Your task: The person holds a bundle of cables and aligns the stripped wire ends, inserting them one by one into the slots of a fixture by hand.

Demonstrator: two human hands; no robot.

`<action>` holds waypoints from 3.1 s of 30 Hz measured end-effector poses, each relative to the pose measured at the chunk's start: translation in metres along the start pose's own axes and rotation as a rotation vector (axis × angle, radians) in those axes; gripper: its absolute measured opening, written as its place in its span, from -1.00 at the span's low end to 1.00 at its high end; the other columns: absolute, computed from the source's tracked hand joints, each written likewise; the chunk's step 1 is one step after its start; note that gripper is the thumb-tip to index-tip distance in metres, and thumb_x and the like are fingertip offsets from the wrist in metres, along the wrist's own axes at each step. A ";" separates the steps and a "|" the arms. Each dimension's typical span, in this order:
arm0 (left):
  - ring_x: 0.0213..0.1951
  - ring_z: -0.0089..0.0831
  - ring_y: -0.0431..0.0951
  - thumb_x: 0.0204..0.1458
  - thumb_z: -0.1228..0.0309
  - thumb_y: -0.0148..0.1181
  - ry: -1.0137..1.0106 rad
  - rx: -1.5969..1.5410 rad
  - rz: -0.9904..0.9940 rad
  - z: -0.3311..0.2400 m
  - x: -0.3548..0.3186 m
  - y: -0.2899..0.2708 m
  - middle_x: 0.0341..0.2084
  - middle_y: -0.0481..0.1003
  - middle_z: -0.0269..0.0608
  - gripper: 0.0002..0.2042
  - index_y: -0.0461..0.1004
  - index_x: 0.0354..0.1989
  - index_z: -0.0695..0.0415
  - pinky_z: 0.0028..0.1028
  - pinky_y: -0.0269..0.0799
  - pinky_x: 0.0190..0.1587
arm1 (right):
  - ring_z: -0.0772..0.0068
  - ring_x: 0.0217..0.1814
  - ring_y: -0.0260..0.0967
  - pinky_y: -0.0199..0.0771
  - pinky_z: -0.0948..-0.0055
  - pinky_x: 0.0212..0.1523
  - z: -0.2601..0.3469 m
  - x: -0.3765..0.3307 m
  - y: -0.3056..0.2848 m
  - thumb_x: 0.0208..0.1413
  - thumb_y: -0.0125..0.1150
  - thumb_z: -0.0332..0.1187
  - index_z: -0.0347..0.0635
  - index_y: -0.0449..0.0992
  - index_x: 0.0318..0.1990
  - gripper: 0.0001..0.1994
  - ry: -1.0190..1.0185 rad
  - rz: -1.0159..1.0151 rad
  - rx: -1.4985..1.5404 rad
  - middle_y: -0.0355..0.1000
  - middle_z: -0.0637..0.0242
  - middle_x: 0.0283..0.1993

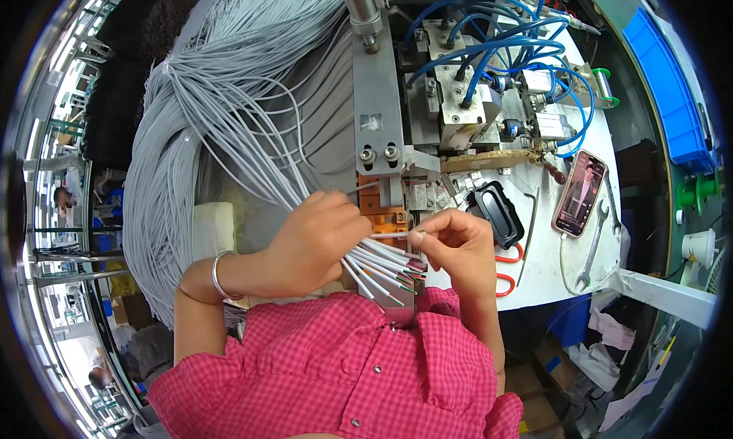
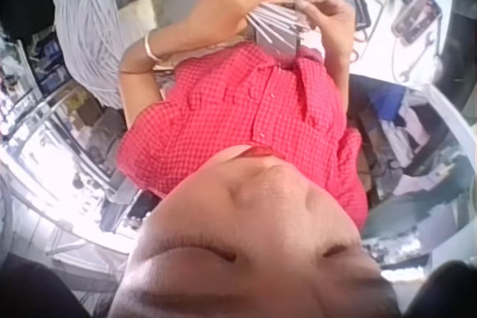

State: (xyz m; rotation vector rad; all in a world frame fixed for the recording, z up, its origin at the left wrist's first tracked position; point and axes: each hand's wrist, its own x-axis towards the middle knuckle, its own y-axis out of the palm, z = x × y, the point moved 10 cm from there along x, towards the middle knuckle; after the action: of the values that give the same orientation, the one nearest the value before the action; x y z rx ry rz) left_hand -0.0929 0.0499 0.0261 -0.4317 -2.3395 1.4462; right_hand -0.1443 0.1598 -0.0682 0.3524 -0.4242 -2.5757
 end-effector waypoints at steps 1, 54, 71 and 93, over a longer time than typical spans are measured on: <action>-0.40 -0.24 0.30 -0.41 0.55 0.16 0.026 -0.003 0.012 -0.003 0.000 0.001 -0.58 0.27 -0.19 -0.80 0.35 -0.50 0.17 -0.34 0.18 -0.35 | 0.78 -0.64 0.22 0.14 0.75 -0.70 0.000 0.000 0.001 -0.07 0.24 -0.60 -0.32 0.49 -0.44 -0.96 0.001 0.003 -0.003 0.44 0.38 -0.52; -0.40 -0.23 0.29 -0.44 0.63 0.09 0.001 -0.047 -0.051 0.003 0.000 -0.006 -0.57 0.27 -0.20 -0.74 0.35 -0.45 0.19 -0.32 0.16 -0.32 | 0.80 -0.69 0.07 -0.04 0.75 -0.71 -0.018 0.006 -0.008 0.06 0.15 -0.45 -0.29 0.42 -0.42 -0.90 0.146 -0.062 -0.149 0.34 0.45 -0.58; -0.42 -0.20 0.31 -0.47 0.65 0.10 -0.016 -0.078 0.006 0.000 -0.003 0.002 -0.58 0.27 -0.17 -0.73 0.36 -0.46 0.21 -0.29 0.22 -0.41 | 0.70 -0.38 0.31 0.27 0.71 -0.37 0.011 -0.002 0.009 -0.04 0.18 -0.62 -0.36 0.50 -0.31 -0.89 -0.017 0.012 -0.159 0.40 0.43 -0.44; -0.42 -0.21 0.30 -0.45 0.65 0.09 -0.049 -0.103 -0.001 0.003 0.000 -0.004 -0.57 0.28 -0.17 -0.77 0.37 -0.49 0.20 -0.31 0.21 -0.40 | 0.75 -0.55 0.31 0.23 0.75 -0.60 0.015 -0.004 0.006 -0.06 0.20 -0.63 -0.35 0.51 -0.39 -0.94 -0.127 -0.004 -0.096 0.46 0.37 -0.48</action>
State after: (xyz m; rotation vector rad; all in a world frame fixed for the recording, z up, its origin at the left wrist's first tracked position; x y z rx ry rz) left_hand -0.0946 0.0463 0.0285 -0.4269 -2.4607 1.3552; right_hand -0.1430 0.1605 -0.0515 0.1569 -0.3435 -2.6200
